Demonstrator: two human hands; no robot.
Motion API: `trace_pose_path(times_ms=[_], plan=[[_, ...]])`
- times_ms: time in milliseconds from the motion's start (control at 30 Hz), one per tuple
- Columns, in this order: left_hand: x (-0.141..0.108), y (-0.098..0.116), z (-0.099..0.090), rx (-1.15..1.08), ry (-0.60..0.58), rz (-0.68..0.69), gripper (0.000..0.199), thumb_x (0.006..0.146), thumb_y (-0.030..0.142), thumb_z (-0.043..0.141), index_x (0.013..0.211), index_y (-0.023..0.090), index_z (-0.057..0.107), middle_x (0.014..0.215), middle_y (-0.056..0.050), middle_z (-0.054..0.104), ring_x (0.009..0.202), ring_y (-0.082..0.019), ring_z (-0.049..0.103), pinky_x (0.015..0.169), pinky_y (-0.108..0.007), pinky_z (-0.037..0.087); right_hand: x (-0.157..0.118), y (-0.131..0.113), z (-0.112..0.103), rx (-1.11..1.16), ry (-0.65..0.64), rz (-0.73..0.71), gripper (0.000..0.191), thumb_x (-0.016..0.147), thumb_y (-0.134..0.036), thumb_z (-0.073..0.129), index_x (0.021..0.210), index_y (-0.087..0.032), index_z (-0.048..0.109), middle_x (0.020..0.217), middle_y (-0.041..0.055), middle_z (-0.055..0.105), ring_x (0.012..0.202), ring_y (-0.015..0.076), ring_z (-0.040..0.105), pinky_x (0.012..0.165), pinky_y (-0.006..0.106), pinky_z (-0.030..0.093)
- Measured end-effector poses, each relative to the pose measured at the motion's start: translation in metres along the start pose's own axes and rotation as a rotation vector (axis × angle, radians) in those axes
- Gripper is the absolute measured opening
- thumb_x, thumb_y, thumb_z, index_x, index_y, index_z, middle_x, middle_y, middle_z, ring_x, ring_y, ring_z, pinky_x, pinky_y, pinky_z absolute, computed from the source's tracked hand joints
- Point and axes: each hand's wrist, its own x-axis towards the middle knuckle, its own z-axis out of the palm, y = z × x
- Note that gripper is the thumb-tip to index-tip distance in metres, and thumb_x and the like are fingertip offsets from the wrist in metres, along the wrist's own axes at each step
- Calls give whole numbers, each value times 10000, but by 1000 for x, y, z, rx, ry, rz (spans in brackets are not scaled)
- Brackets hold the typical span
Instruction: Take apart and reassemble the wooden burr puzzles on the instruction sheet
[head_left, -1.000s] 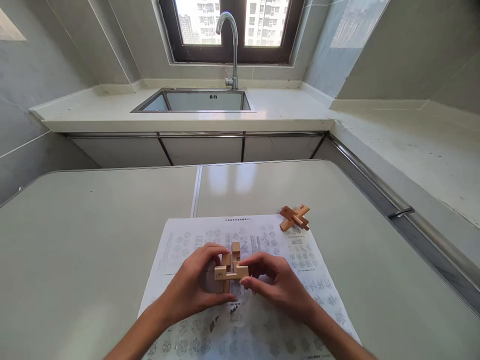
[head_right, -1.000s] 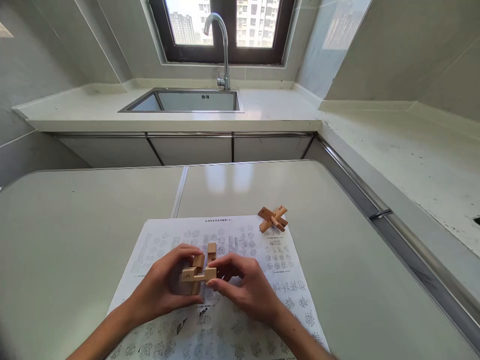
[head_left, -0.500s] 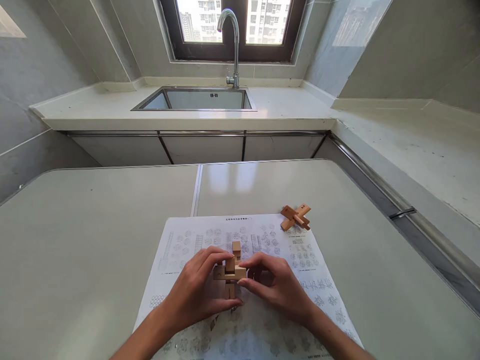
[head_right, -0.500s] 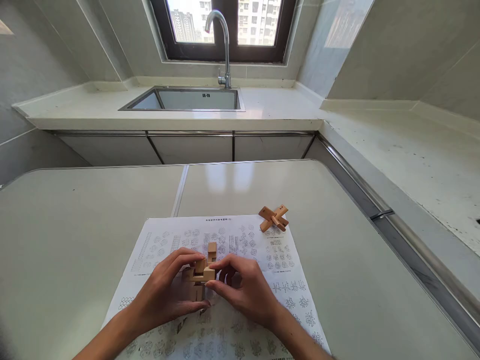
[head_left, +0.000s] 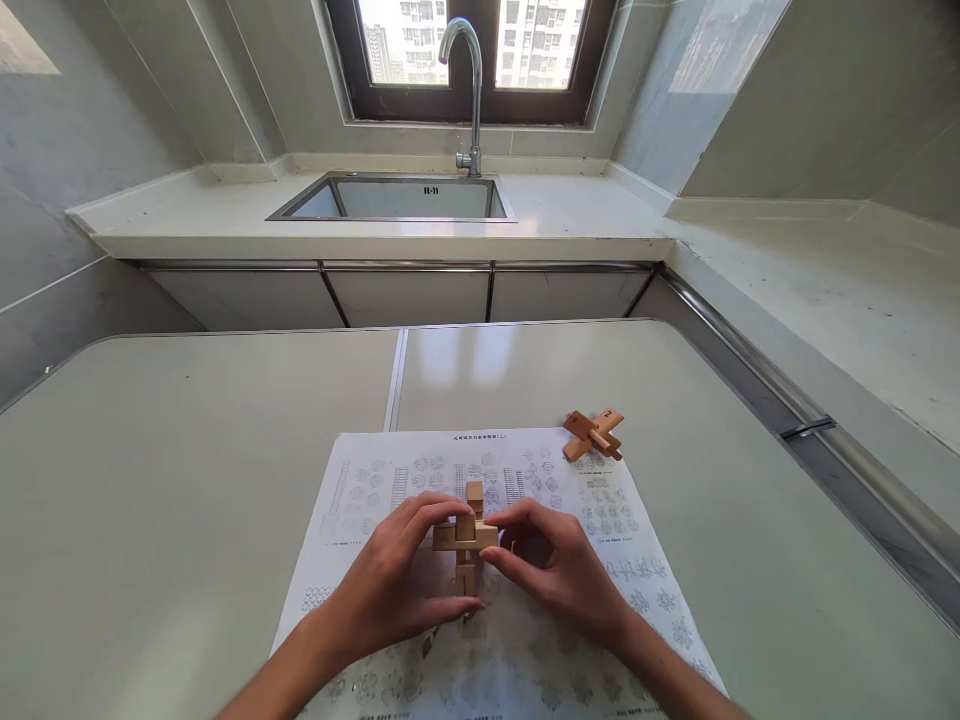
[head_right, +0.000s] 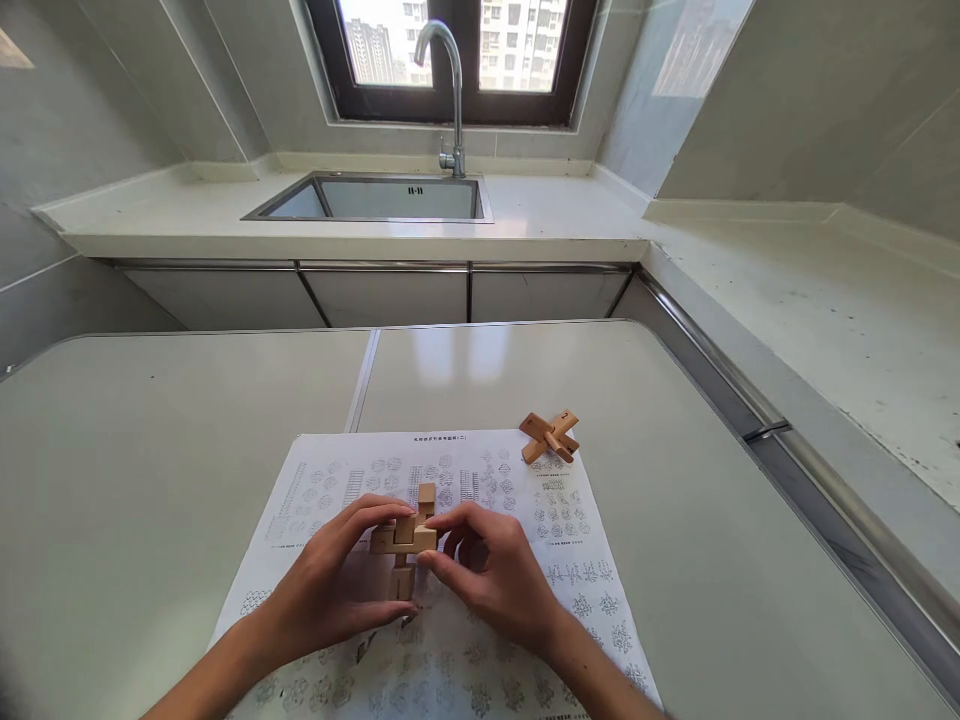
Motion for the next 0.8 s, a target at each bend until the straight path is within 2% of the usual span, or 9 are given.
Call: trace_pose_path(times_ms=[300, 800], plan=[[-2, -2, -1, -53, 3, -28, 810, 768, 277, 922, 1427, 363, 459, 1348, -82, 633, 1226, -297, 653, 1016, -472, 583, 0, 4, -1, -47, 2, -3, 226, 933, -418, 758, 1043, -222, 730, 753, 10, 714, 644, 165, 655, 610, 288, 547], [0, -2, -1, -69, 1, -25, 779, 767, 338, 927, 1403, 353, 476, 1336, -69, 656, 1196, -271, 671, 1003, -433, 588, 0, 2, 1, -69, 13, -25, 223, 948, -427, 738, 1038, -223, 719, 761, 15, 722, 624, 162, 656, 586, 282, 551]])
